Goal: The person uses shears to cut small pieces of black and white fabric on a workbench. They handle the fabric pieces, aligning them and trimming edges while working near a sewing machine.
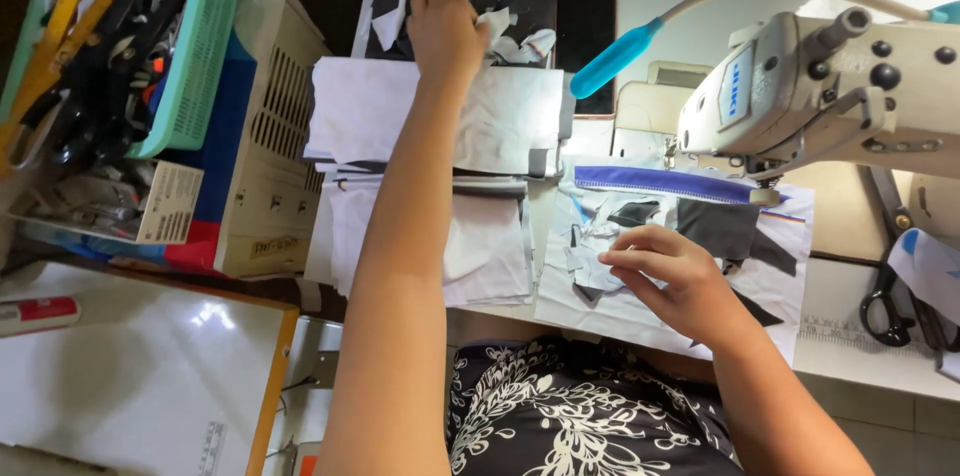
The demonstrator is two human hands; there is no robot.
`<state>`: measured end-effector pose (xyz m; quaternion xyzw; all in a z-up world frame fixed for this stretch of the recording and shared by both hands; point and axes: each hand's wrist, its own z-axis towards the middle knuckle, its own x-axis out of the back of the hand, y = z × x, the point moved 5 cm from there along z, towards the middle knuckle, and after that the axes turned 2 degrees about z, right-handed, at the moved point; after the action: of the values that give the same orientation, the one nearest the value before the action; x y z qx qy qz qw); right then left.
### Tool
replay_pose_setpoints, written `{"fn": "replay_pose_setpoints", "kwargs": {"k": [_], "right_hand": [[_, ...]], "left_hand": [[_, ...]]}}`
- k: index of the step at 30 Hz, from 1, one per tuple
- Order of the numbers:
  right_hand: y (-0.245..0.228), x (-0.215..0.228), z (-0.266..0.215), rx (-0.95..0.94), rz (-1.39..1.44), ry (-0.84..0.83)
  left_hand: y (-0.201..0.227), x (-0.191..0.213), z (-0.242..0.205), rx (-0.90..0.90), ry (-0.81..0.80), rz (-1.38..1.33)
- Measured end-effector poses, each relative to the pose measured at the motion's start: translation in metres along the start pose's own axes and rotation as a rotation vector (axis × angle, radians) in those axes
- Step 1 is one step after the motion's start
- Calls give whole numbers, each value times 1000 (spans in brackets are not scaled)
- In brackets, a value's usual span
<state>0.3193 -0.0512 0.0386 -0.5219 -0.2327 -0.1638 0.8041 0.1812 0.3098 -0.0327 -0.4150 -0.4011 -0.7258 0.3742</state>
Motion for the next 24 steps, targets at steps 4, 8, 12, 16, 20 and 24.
{"fn": "replay_pose_setpoints", "kwargs": {"k": [4,8,12,16,20,24], "right_hand": [[5,16,-5,-25,23,40],[8,25,-7,-47,49,59],[-1,30,-4,-36,49,94],[-2,33,0,-159,53,197],[24,11,-2,-400,489,281],[29,-7,-10,-551,640,239]], "left_hand": [[-1,29,11,120,-35,-441],[-1,81,9,227,-63,-992],[25,143,-16,136,-78,-1083],[71,169,-76,142,-504,-1222],[109,117,-156,-123,-896,-1325],[134,86,-214,-127,-1052,-1317]]}}
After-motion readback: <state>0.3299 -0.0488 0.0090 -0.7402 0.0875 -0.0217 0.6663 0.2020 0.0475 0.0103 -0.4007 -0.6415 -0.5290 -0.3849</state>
